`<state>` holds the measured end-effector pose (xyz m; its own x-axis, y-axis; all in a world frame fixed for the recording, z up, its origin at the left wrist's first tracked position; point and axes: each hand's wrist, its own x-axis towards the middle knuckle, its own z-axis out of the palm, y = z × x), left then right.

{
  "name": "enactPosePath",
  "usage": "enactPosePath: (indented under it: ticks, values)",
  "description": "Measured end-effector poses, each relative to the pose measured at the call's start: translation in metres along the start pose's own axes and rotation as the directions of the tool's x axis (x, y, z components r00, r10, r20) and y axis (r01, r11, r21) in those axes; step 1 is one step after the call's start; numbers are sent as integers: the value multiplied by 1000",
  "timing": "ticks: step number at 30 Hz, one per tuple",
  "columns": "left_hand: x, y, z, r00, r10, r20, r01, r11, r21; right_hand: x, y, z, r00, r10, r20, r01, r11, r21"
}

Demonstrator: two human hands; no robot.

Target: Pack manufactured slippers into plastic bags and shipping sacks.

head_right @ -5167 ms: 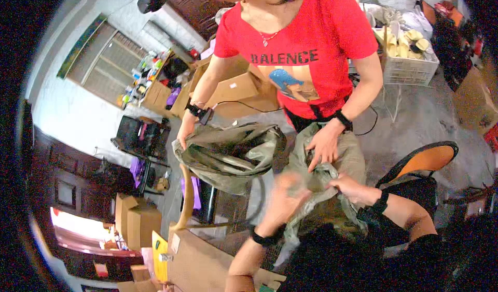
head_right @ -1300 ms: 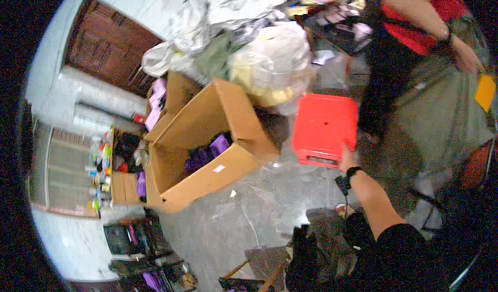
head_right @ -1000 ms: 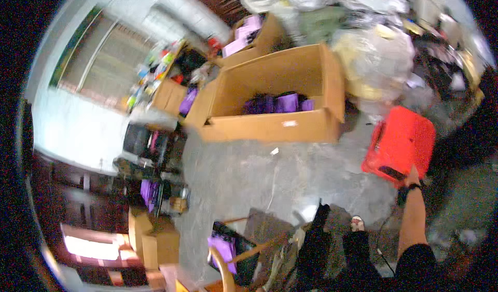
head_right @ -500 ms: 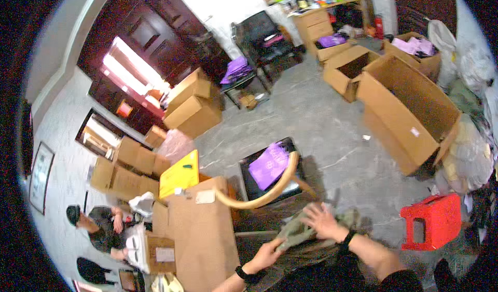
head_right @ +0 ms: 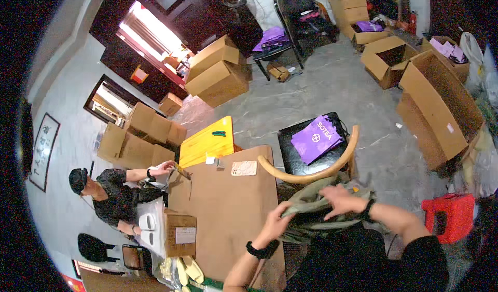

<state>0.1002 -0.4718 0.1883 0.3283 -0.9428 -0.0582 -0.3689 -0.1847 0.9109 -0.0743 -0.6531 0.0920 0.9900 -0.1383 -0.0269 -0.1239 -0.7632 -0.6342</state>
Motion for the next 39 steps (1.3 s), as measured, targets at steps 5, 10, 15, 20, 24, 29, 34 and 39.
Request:
enactPosePath:
  ticks: [5,10,15,20,24,29,34,39]
  values:
    - [19,-13,-11,991,-129,-37,123,983,-138,27,41,38,964,262,47,-261,965,-33]
    - [27,-89,-61,966,-180,185,69,870,488,-3,68,-76,851,316,420,-415,894,168]
    - [106,-119,-61,976,-218,-19,203,865,459,9,97,-187,861,335,383,-424,888,178]
    - [171,-117,-55,903,-276,-328,374,881,289,29,207,-176,620,768,163,-770,635,-64]
    - [200,-104,-79,746,-441,-499,599,772,213,10,279,-94,780,624,36,-622,770,142]
    - [192,-134,-86,602,-743,-292,512,640,-573,-1,317,-118,809,585,-58,-551,789,271]
    - [203,-143,-118,817,-576,6,575,815,-77,70,327,-184,717,631,-297,-638,765,86]
    - [222,-212,-137,838,-262,-479,448,831,329,125,360,-126,654,554,-516,-667,744,-46]
